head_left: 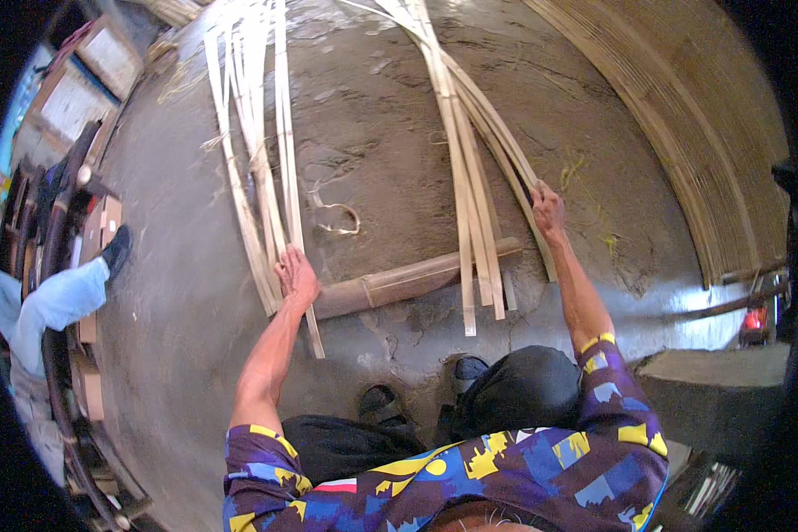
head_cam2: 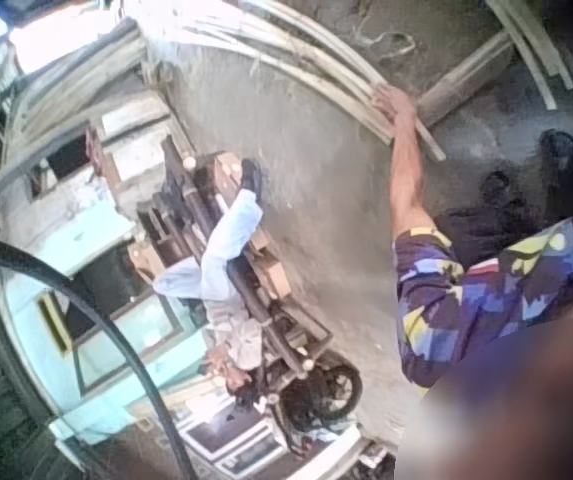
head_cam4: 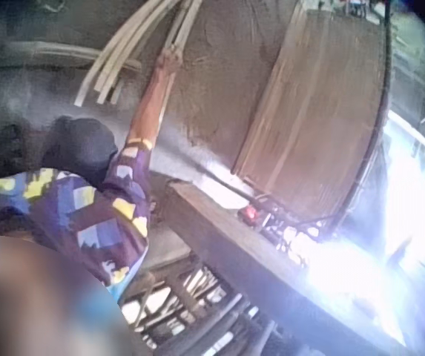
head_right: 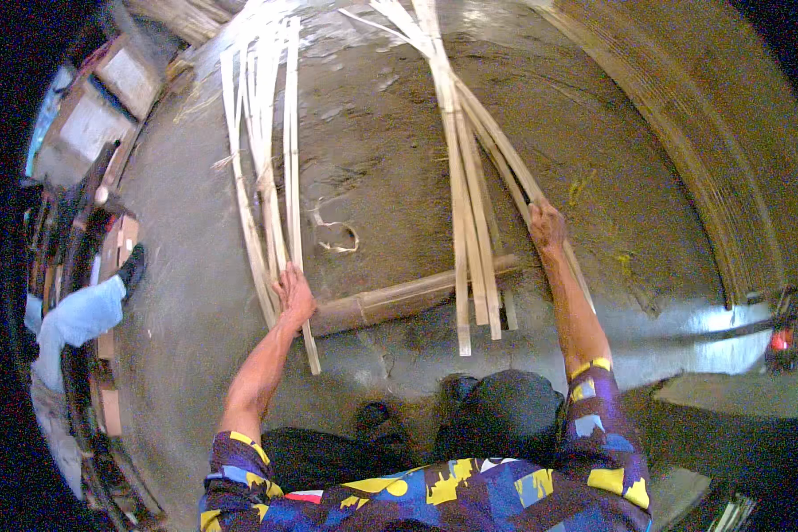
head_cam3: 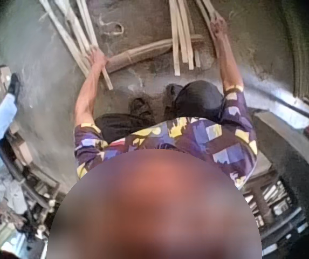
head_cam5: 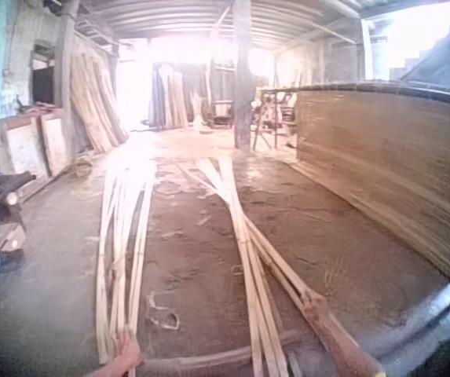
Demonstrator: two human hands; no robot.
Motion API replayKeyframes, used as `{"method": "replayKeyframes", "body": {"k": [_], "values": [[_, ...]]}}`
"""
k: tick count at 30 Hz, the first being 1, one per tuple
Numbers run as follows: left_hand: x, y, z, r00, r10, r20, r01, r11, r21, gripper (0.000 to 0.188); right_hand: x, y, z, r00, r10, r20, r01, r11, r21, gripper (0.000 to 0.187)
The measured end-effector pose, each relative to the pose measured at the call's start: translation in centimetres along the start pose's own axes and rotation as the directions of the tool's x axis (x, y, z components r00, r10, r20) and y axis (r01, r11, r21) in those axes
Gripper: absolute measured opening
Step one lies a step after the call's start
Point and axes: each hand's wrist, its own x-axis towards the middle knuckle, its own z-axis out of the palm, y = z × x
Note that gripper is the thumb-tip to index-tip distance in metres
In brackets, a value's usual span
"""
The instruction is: The person sits on the floor and repeatedly picks up, aligns, and stacks thin bamboo strips into a neat pile. They then move to a rack and tie the bundle with yellow string.
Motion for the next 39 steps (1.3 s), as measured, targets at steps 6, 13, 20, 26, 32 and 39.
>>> {"method": "replayKeyframes", "body": {"k": [6,13,20,26,32,39], "values": [[1.0,4.0,-2.7,0.984,-0.075,0.159,0.169,0.151,-0.974,0.055,1.0,7.2,-2.3,0.940,0.094,0.328,0.065,0.895,-0.442,0.028],[0.8,8.2,-7.3,0.951,0.307,0.021,0.051,-0.088,-0.995,0.046,-2.4,5.5,-0.9,0.991,0.109,0.081,-0.058,0.879,-0.474,0.029],[0.2,16.2,-10.0,0.814,0.505,-0.285,-0.257,-0.125,-0.958,0.043,-11.5,-13.7,3.1,0.800,-0.295,0.522,-0.133,0.762,0.634,0.030],[2.1,14.6,-8.9,0.840,0.406,-0.359,-0.541,0.586,-0.603,0.033,-13.5,-16.4,3.7,0.874,0.100,0.475,-0.427,0.625,0.654,0.017],[1.7,2.3,-3.1,0.954,-0.078,-0.289,0.050,0.993,-0.105,0.056,-10.8,-12.8,3.0,0.876,0.251,0.412,-0.406,0.844,0.350,0.022],[0.9,-0.8,0.0,0.987,-0.133,0.085,0.145,0.978,-0.149,0.067,-9.4,-13.0,2.3,0.990,0.126,0.069,-0.141,0.766,0.627,0.023]]}}
